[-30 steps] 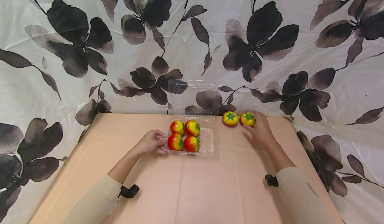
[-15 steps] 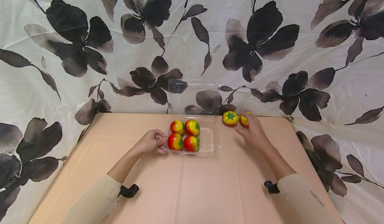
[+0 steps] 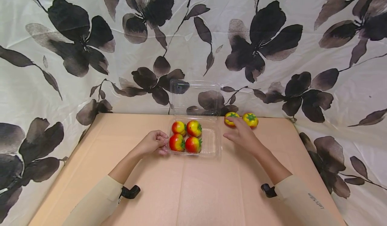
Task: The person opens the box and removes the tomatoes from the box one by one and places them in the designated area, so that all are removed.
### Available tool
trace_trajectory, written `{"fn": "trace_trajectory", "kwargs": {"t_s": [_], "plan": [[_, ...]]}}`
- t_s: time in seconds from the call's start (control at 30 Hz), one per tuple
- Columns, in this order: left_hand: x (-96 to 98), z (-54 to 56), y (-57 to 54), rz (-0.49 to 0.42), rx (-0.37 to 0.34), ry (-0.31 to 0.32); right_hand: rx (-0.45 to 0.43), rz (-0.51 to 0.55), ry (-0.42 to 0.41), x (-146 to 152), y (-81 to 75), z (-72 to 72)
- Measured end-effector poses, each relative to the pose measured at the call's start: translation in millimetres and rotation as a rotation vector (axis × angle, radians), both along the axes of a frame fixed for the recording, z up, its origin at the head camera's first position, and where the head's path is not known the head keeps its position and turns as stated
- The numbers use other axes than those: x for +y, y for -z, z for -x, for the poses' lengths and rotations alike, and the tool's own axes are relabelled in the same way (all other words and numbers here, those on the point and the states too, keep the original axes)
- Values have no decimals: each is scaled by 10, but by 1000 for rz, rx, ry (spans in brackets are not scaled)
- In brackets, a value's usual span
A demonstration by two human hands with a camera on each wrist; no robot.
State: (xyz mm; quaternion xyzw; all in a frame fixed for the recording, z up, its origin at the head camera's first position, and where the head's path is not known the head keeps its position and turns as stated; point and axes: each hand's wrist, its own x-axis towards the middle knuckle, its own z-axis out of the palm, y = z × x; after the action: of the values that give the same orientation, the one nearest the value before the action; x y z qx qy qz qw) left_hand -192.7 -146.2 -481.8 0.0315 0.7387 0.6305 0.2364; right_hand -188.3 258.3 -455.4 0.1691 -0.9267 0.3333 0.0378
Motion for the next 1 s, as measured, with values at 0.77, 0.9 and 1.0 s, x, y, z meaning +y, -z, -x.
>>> {"fn": "trace_trajectory", "kwargs": {"t_s": [0.77,0.9,1.0], "plan": [[18,-2,-8,0,-14,-1,-142,3,-290,-554,27,-63],[22,-6,-24,9,-10,-10,-194,-11,-321,-627,33,-35],[26,-10,-38,19,-13,-19,-218,-16,-354,-677,58,-5]]}}
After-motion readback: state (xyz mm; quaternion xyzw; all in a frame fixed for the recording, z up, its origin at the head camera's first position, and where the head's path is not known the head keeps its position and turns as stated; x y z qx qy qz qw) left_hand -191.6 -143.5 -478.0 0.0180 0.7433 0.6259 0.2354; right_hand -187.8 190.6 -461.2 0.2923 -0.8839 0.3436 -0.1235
